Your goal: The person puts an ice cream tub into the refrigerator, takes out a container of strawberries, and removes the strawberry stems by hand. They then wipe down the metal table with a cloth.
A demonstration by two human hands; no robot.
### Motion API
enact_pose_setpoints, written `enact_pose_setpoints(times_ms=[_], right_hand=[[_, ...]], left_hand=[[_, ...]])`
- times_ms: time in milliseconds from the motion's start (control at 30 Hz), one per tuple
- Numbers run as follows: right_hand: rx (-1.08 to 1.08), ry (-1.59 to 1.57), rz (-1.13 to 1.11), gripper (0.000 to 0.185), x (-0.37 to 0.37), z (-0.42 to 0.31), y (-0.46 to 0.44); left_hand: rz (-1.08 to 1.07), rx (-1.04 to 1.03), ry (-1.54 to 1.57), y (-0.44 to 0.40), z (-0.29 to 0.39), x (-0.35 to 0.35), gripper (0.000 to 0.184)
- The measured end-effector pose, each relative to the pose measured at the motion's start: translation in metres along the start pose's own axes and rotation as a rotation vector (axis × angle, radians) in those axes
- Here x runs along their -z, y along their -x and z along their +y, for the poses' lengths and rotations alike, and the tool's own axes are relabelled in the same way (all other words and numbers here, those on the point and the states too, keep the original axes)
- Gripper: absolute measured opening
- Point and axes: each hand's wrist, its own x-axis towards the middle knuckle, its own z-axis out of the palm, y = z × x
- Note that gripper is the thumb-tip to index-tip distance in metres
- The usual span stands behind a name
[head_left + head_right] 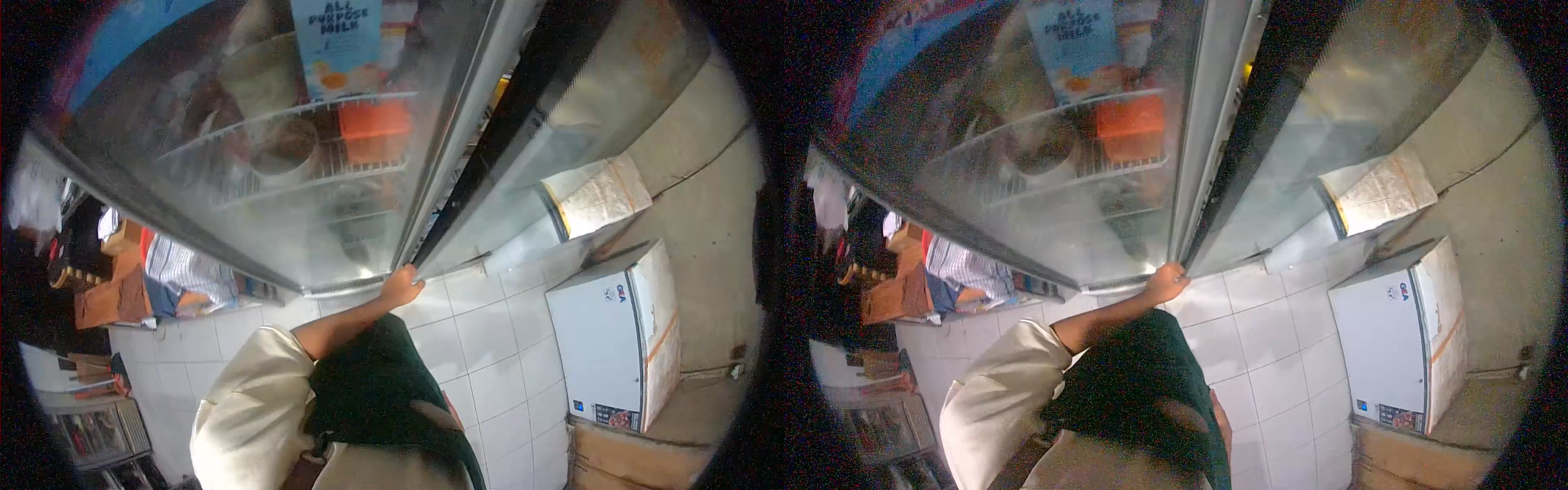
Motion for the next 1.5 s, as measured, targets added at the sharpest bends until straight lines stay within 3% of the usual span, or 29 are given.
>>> enact_pose_setpoints(times_ms=[133,200,233,300,367,467,533,567,633,667,700,767,833,967,1033,1100,1133,1200,1233,1267,1333,1400,1467,1500], right_hand=[[0.044,0.102,0.040,0.027,0.008,-0.001,-0.009],[0.074,0.143,0.052,0.027,0.011,-0.003,-0.016],[0.089,0.162,0.055,0.027,0.014,-0.002,-0.019],[0.122,0.201,0.065,0.027,0.019,-0.004,-0.026],[0.149,0.242,0.072,0.027,0.028,-0.009,-0.027],[0.146,0.429,0.063,0.026,0.037,-0.026,-0.033],[0.148,0.560,0.042,0.024,0.038,-0.021,-0.045],[0.176,0.482,0.029,0.023,0.030,0.007,-0.057],[0.315,0.253,-0.047,0.025,0.032,0.039,-0.063],[0.321,0.253,-0.057,0.025,0.033,0.033,-0.059],[0.298,0.308,-0.111,0.025,0.040,0.015,-0.050],[0.284,0.367,-0.157,0.027,0.052,-0.017,-0.019],[0.352,0.003,-0.054,0.035,0.049,-0.037,0.013],[0.249,-0.134,0.086,0.046,0.023,0.081,-0.026],[0.157,-0.158,0.063,0.045,0.021,0.057,-0.008],[-0.013,-0.046,0.071,0.045,0.015,-0.010,0.044],[-0.010,-0.045,0.078,0.045,0.001,-0.006,0.036],[0.403,0.027,0.125,0.047,-0.026,0.052,0.000],[0.191,0.098,0.065,0.048,-0.033,0.022,0.017],[0.125,0.210,0.107,0.048,-0.046,-0.012,0.036],[0.276,0.328,0.256,0.047,-0.080,-0.046,0.060],[0.293,0.281,0.249,0.046,-0.115,-0.066,0.067],[0.297,0.267,0.230,0.045,-0.140,-0.076,0.090],[0.373,0.225,0.217,0.044,-0.159,-0.093,0.101]], left_hand=[[-0.050,0.177,-0.009,0.048,-0.075,0.001,0.048],[-0.203,0.200,-0.099,0.060,-0.143,-0.011,0.056],[-0.194,0.216,-0.097,0.078,-0.142,0.001,0.056],[-0.212,0.490,-0.112,0.118,-0.128,0.035,0.059],[-0.058,0.637,-0.121,0.148,-0.189,0.025,0.059],[0.168,0.763,0.132,0.188,-0.247,0.032,0.050],[0.492,0.814,0.186,0.207,-0.228,0.065,0.045],[0.624,0.687,-0.014,0.205,-0.287,0.066,0.046],[0.817,0.617,-0.039,0.206,-0.220,0.138,0.062],[1.044,0.446,-0.029,0.202,-0.187,0.172,0.084],[1.152,0.122,-0.044,0.193,-0.180,0.209,0.093],[1.336,0.205,-0.169,0.183,-0.142,0.269,0.093],[1.432,0.039,-0.073,0.174,-0.112,0.323,0.083],[1.341,0.107,0.197,0.180,-0.067,0.376,0.070],[1.350,0.019,0.098,0.185,-0.059,0.388,0.060],[1.332,-0.070,0.160,0.186,-0.058,0.386,0.058],[1.299,-0.150,0.211,0.189,-0.062,0.387,0.057],[1.249,-0.210,0.271,0.183,-0.097,0.385,0.062],[1.280,-0.204,0.176,0.182,-0.097,0.384,0.066],[1.311,-0.207,0.078,0.179,-0.095,0.388,0.070],[1.234,-0.134,0.081,0.196,-0.086,0.388,0.078],[1.318,-0.151,-0.093,0.219,-0.078,0.375,0.073],[1.117,-0.092,0.003,0.266,-0.063,0.363,0.065],[1.112,-0.256,-0.024,0.288,-0.066,0.362,0.059]])
